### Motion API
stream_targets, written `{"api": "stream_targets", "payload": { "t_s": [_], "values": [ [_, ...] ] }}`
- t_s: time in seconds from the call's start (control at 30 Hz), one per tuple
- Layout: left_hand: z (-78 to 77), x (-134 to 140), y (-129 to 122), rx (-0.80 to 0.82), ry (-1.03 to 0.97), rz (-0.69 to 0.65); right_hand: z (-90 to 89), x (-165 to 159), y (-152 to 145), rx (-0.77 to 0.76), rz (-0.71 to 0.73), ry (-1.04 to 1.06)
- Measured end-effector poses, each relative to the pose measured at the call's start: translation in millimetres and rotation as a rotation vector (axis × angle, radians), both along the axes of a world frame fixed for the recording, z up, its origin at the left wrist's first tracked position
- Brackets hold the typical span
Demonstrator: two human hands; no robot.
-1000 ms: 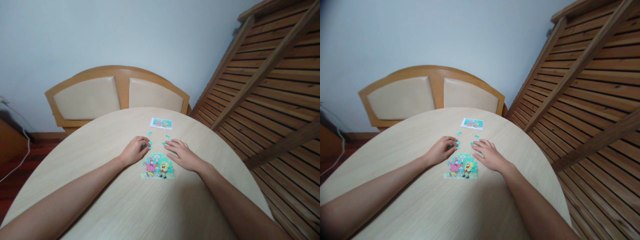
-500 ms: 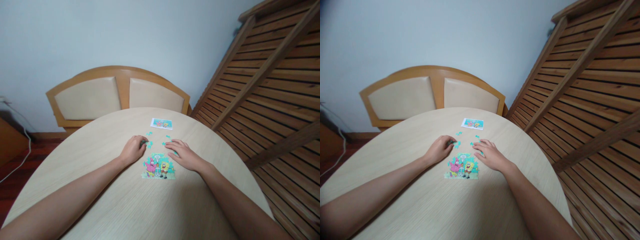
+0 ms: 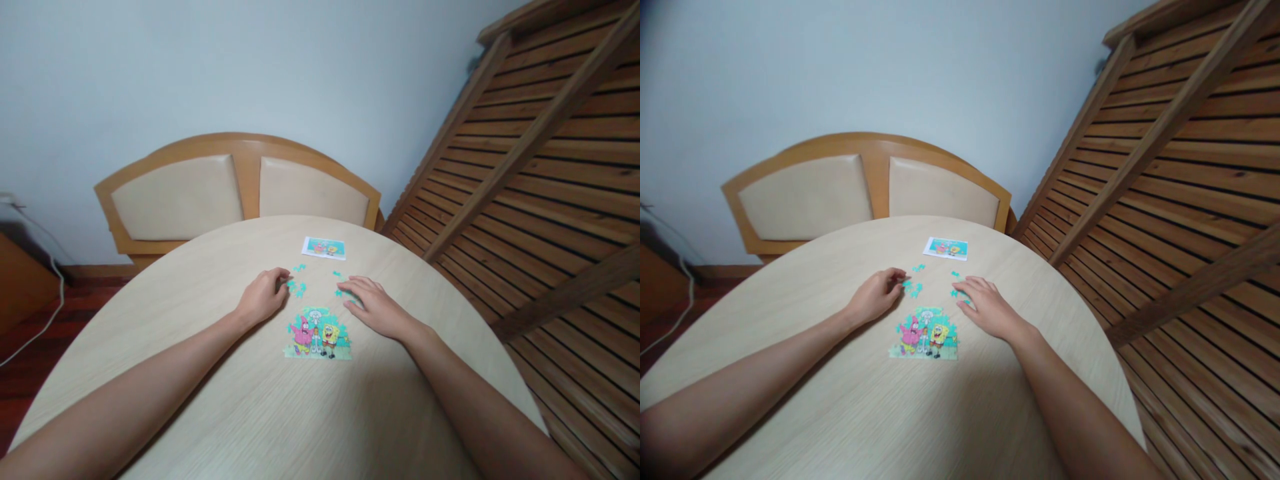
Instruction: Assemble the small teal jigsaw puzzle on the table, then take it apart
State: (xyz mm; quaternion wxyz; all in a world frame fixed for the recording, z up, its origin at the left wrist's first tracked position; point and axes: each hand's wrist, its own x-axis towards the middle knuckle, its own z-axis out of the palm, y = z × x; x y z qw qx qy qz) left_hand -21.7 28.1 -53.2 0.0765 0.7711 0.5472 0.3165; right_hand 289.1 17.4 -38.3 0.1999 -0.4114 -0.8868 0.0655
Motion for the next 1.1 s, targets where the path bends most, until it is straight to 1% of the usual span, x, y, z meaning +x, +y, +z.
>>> {"api": "stream_targets", "payload": {
  "t_s": [0.1, 0.17, 0.23, 0.3, 0.5, 0.7, 0.9, 1.0, 1.1],
  "values": [
    [3.4, -7.6, 6.3, -0.029, -0.004, -0.015, 0.0, 3.3, 2.2, 0.018, -0.007, 0.018],
    [6.0, -10.0, 8.2, -0.039, 0.039, -0.084, -0.2, 4.9, 3.1, 0.029, -0.029, 0.02],
    [7.1, -10.2, 8.4, -0.011, 0.107, -0.164, -0.6, 5.8, 3.5, 0.034, -0.052, 0.018],
    [6.4, -9.3, 7.7, 0.022, 0.153, -0.21, -1.0, 6.2, 3.6, 0.036, -0.063, 0.016],
    [1.9, -8.9, 8.1, 0.038, 0.156, -0.254, -1.3, 6.4, 4.2, 0.047, -0.041, 0.018],
    [3.0, -6.4, 6.8, 0.057, 0.146, -0.275, 6.5, -4.6, -3.3, 0.045, -0.005, 0.024],
    [6.3, -3.4, 3.3, 0.02, 0.098, -0.237, 18.0, -24.9, -21.3, -0.073, 0.17, -0.043],
    [5.6, -3.3, 3.2, -0.013, 0.069, -0.21, 21.9, -23.2, -23.5, -0.118, 0.2, -0.081],
    [4.7, -3.2, 3.1, -0.019, 0.052, -0.205, 25.7, -14.7, -20.9, -0.14, 0.21, -0.092]
  ]
}}
